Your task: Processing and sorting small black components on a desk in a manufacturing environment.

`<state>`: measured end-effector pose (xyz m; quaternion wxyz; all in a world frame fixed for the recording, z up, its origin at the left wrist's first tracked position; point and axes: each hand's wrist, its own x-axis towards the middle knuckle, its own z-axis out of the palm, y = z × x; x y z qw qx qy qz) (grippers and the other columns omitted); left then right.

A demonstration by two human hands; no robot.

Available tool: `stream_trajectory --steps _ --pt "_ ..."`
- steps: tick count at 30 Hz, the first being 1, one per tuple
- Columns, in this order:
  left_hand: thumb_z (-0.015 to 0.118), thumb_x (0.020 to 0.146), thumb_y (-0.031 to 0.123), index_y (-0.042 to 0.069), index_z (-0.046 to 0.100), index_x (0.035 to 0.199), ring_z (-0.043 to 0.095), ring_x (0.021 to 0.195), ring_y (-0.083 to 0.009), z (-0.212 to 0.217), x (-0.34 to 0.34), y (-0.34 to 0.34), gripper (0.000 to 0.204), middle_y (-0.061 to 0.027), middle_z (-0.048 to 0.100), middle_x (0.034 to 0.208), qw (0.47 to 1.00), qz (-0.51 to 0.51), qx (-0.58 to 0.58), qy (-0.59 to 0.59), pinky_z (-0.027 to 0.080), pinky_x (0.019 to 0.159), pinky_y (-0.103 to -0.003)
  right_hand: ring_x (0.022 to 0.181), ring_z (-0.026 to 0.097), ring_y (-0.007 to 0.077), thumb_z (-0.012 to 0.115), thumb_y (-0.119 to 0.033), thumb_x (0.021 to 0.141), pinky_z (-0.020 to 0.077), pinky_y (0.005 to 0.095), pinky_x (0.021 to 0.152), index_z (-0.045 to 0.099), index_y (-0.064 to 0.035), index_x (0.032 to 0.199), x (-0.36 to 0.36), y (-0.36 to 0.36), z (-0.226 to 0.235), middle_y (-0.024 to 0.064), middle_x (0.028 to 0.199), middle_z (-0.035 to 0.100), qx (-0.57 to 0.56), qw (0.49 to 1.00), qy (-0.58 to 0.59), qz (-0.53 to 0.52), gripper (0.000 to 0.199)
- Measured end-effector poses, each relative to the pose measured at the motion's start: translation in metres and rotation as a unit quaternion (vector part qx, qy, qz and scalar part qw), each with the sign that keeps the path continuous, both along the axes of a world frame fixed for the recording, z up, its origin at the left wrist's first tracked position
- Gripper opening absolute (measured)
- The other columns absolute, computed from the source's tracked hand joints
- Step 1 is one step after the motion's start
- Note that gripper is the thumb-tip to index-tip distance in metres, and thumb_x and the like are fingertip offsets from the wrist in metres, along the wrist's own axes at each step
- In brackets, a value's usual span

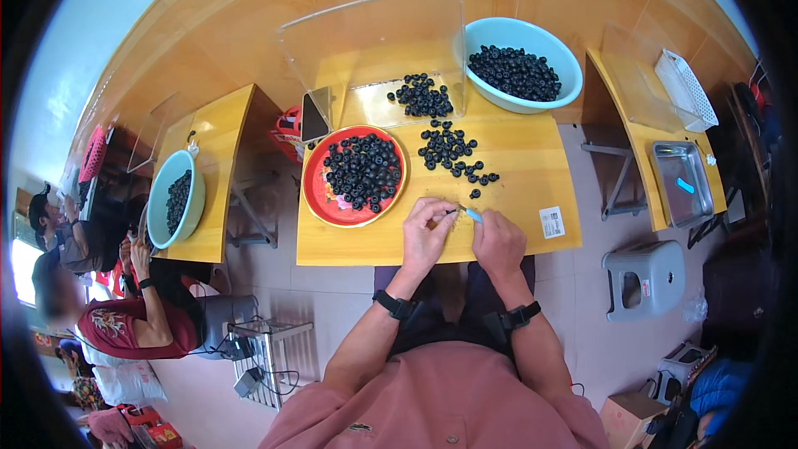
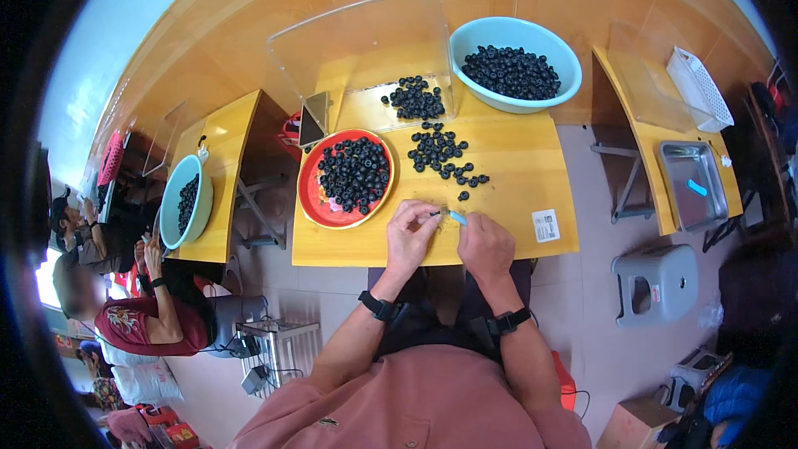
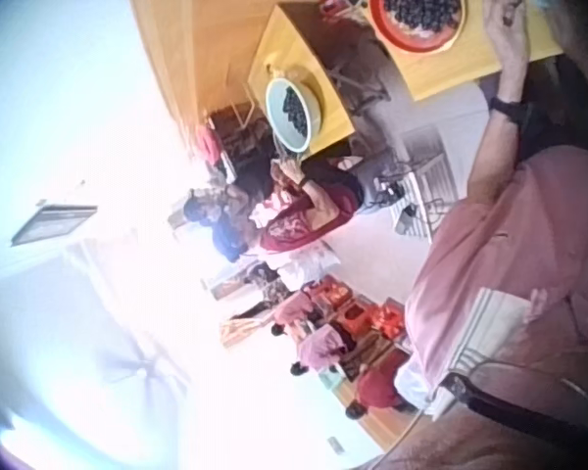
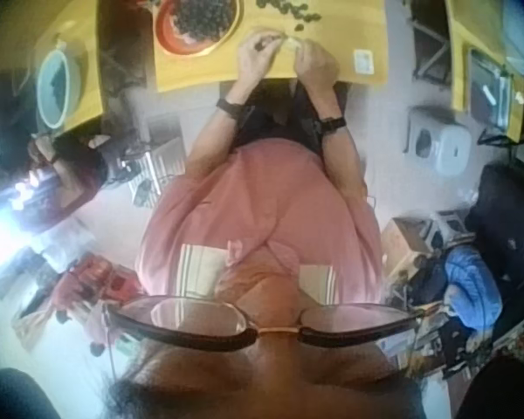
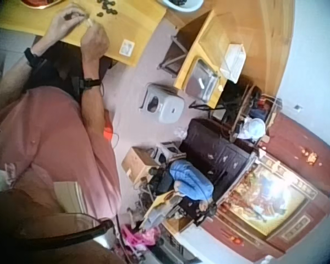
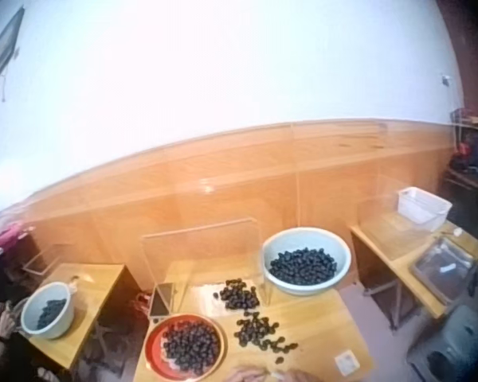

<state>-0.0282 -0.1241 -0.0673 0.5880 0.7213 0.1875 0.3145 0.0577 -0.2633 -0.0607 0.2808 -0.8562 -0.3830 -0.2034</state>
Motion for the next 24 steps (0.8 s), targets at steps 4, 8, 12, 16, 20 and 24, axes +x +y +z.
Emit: stream_trajectory --steps 4,8,12,16,20,24 --pt "0.08 0.087 -0.002 0.001 0.075 0.102 0.063 0.083 -0.0128 -0.002 0.0 0.003 0.016 -0.0065 0.067 0.101 0.998 0.034 -0.011 -0.046 0.053 0.074 -0.027 0.061 0.061 0.0325 0.068 -0.019 0.09 0.0482 0.0452 0.055 0.058 -0.0089 0.082 0.002 -0.003 -0.001 0.0105 0.071 0.057 0.003 1.0 -0.007 0.0 0.015" --pt "0.079 0.085 -0.002 0.004 0.071 0.096 0.064 0.086 -0.0185 0.028 -0.013 0.038 0.015 -0.0078 0.068 0.098 0.974 0.164 0.154 -0.03 0.053 0.079 -0.031 0.059 0.059 0.0333 0.068 -0.017 0.089 0.0459 0.0455 0.054 0.058 -0.0081 0.082 0.001 -0.004 -0.002 0.0114 0.07 0.055 0.065 0.998 -0.007 0.009 0.015" --pt "0.078 0.082 -0.004 0.001 0.071 0.105 0.062 0.109 -0.0361 0.081 -0.005 0.074 0.025 -0.0166 0.066 0.11 0.921 0.281 0.268 0.021 0.049 0.098 -0.045 0.059 0.057 0.0335 0.068 -0.015 0.089 0.0444 0.0453 0.054 0.058 -0.0073 0.082 0.003 -0.006 -0.003 0.0109 0.069 0.054 0.099 0.995 -0.004 0.006 0.014" --pt "0.077 0.083 -0.001 0.001 0.072 0.106 0.066 0.1 -0.0357 0.064 0.018 0.069 0.024 -0.0168 0.069 0.101 0.959 0.088 0.265 0.045 0.053 0.09 -0.044 0.059 0.057 0.0336 0.068 -0.015 0.089 0.0442 0.0452 0.054 0.058 -0.0071 0.082 0.003 -0.005 -0.001 0.0107 0.069 0.054 0.113 0.994 -0.002 0.006 0.014" --pt "0.079 0.085 0.006 0.001 0.072 0.102 0.069 0.094 -0.0375 0.044 0.045 0.024 0.019 -0.0177 0.07 0.1 0.943 -0.066 0.319 0.066 0.056 0.086 -0.044 0.059 0.057 0.0339 0.068 -0.015 0.089 0.0438 0.0457 0.054 0.058 -0.0073 0.081 0.002 -0.005 -0.003 0.0109 0.069 0.054 0.132 0.991 -0.003 0.003 0.015" --pt "0.078 0.085 0.006 0.0 0.072 0.104 0.068 0.095 -0.0389 0.034 0.06 0.01 0.02 -0.0186 0.069 0.098 0.933 -0.099 0.33 0.103 0.056 0.087 -0.045 0.059 0.057 0.0341 0.069 -0.015 0.089 0.0434 0.046 0.054 0.058 -0.0074 0.08 0.001 -0.005 -0.002 0.0111 0.068 0.054 0.129 0.992 0.002 0.002 0.016"
